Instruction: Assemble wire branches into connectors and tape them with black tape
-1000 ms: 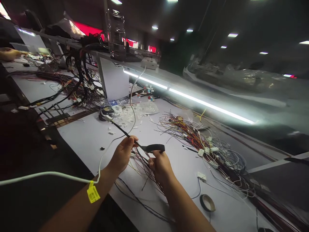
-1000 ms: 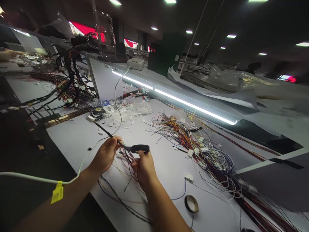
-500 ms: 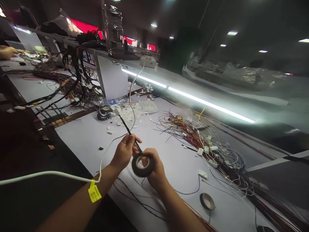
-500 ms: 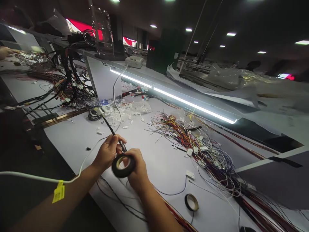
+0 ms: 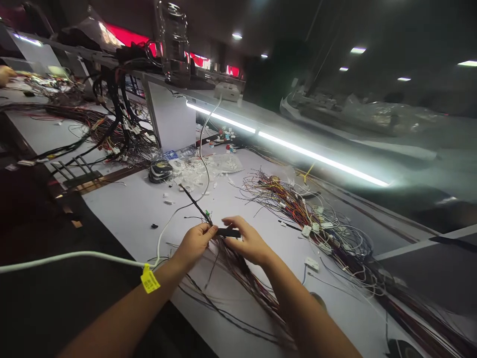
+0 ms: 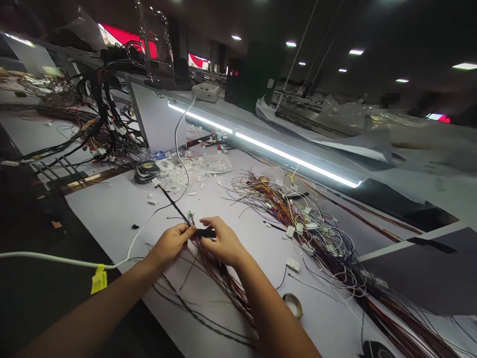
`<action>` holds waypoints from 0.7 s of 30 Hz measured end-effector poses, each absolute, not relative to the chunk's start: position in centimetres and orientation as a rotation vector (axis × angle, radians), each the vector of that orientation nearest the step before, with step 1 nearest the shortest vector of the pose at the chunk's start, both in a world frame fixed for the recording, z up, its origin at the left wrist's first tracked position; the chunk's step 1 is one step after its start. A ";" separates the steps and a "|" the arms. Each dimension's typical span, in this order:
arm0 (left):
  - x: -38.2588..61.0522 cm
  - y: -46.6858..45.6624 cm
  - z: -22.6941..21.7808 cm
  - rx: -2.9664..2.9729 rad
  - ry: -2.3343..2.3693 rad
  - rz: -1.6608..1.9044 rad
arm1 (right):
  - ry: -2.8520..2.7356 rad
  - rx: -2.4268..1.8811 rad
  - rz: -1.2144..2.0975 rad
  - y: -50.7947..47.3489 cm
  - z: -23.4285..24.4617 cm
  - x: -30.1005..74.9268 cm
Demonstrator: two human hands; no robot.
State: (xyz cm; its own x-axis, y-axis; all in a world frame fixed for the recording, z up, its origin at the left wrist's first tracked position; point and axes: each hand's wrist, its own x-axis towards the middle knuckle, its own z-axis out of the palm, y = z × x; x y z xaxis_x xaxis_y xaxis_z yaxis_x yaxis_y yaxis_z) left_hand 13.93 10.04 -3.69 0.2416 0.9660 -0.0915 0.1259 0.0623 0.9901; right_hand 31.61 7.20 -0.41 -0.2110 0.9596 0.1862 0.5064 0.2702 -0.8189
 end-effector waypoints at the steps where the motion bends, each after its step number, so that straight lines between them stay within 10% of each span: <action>1: 13.7 10.2 -3.4 1.383 1.131 0.895 | -1.968 -1.392 0.794 7.6 0.4 31.7; 10: 13.3 10.3 -3.1 1.277 1.060 0.862 | -2.381 -1.762 0.460 7.8 3.3 28.0; 16: 13.1 10.0 -3.3 1.118 1.092 0.861 | -2.505 -0.752 0.480 0.1 5.2 25.5; 21: 11.8 9.2 -3.5 1.176 0.933 0.864 | -2.498 -1.521 0.096 3.1 1.7 33.2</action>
